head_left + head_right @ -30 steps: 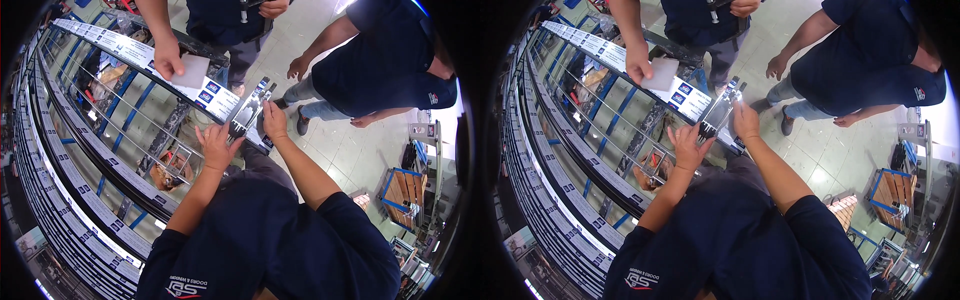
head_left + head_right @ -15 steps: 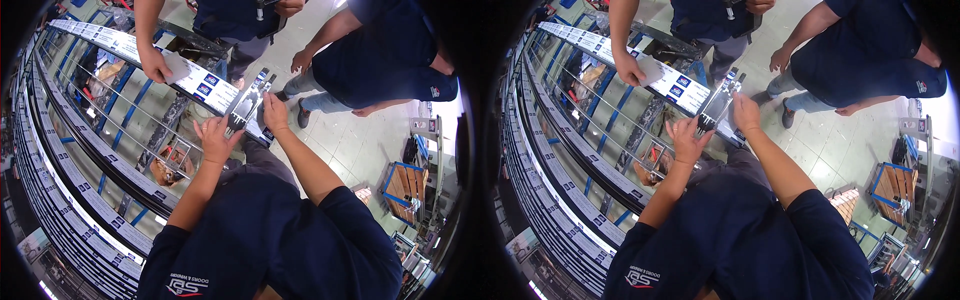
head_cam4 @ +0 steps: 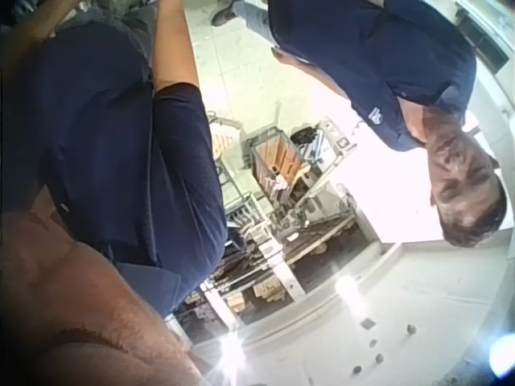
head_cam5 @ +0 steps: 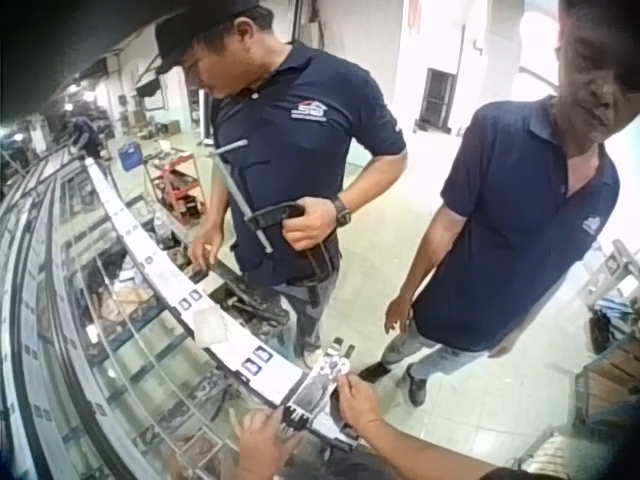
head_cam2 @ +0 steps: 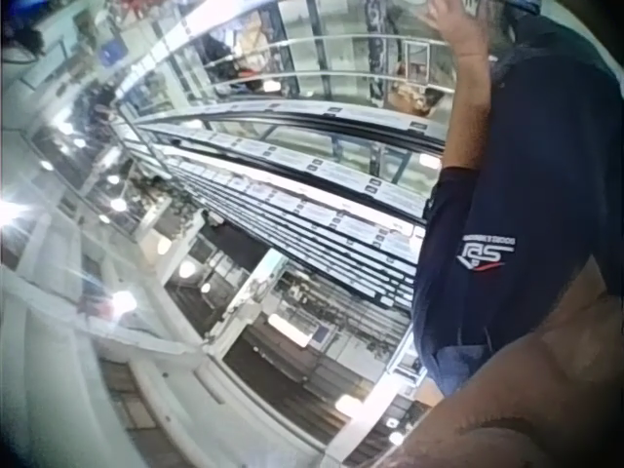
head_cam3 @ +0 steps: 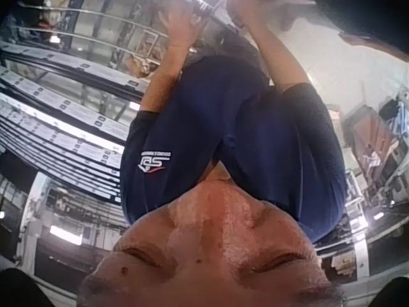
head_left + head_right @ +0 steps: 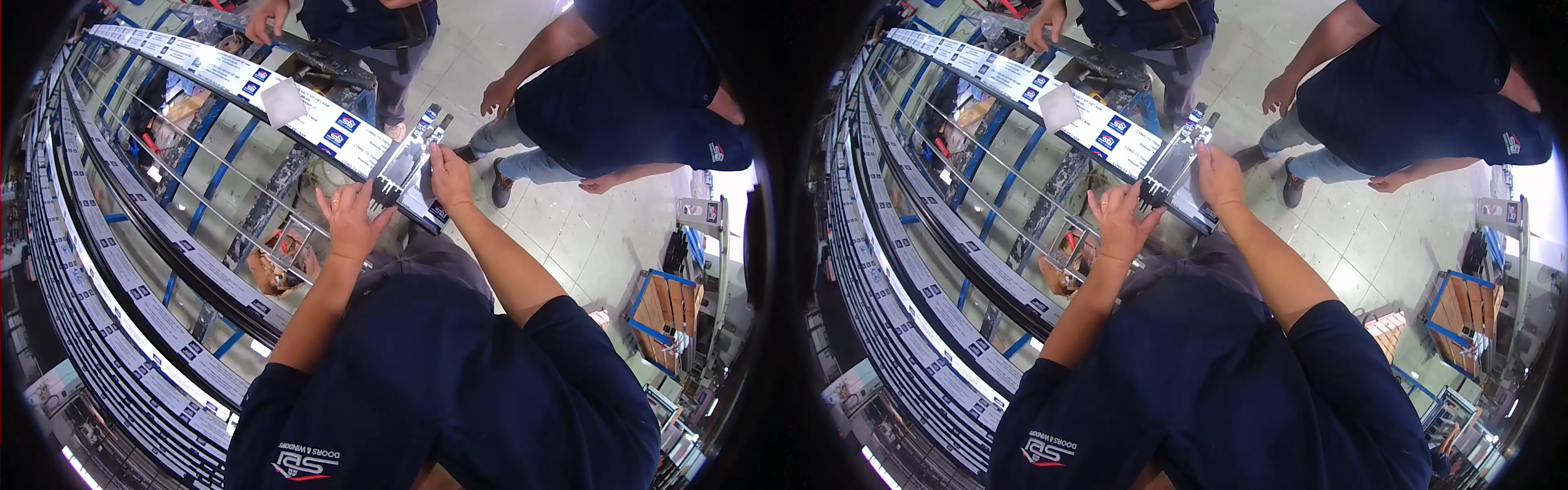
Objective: Assembling and inspecting long metal frame components with a colleague on a fabrication floor.
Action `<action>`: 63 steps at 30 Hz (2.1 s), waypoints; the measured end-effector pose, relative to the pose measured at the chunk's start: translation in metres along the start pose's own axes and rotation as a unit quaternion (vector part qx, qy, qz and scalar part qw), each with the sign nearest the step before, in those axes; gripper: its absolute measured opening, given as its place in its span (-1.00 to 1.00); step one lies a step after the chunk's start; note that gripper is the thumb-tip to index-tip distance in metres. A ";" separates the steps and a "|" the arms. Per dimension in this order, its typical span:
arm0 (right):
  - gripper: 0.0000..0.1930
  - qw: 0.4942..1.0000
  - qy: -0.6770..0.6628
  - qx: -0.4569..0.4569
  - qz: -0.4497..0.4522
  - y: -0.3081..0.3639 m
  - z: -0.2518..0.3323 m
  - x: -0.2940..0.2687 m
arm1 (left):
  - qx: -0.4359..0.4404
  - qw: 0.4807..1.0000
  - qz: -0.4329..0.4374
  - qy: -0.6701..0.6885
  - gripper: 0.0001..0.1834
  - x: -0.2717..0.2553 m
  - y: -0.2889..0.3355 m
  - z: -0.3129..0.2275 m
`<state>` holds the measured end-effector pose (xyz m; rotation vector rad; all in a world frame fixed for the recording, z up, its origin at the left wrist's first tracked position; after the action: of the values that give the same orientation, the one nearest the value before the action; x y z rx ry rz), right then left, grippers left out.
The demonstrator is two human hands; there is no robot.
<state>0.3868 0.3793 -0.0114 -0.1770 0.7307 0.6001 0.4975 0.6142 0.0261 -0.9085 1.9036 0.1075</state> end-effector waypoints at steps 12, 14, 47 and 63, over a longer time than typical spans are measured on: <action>-0.42 1.000 -0.019 -0.018 0.011 0.001 0.010 -0.003 | -0.031 0.999 0.021 -0.002 -0.20 0.002 0.004 0.002; -0.42 0.999 -0.026 -0.025 0.014 -0.002 0.009 -0.003 | -0.035 0.999 0.025 -0.003 -0.20 0.002 0.003 0.001; -0.36 0.999 -0.039 -0.020 -0.021 0.001 0.005 0.001 | 0.029 0.999 -0.012 0.026 -0.19 0.000 0.006 0.020; -0.41 0.999 -0.033 -0.008 -0.015 0.000 0.004 0.002 | -0.008 0.999 -0.031 0.036 -0.20 -0.005 -0.002 0.000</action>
<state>0.3900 0.3818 -0.0092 -0.1824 0.6590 0.5801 0.4998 0.6151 0.0309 -0.9926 1.9409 0.0543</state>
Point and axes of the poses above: each hand's wrist, its own y-axis away from the middle knuckle, its own x-axis out of the palm, z = x × y, the point moved 5 cm from there along -y, towards the middle knuckle, and after that the axes turned 2 degrees about -x, right-handed, at the moved point
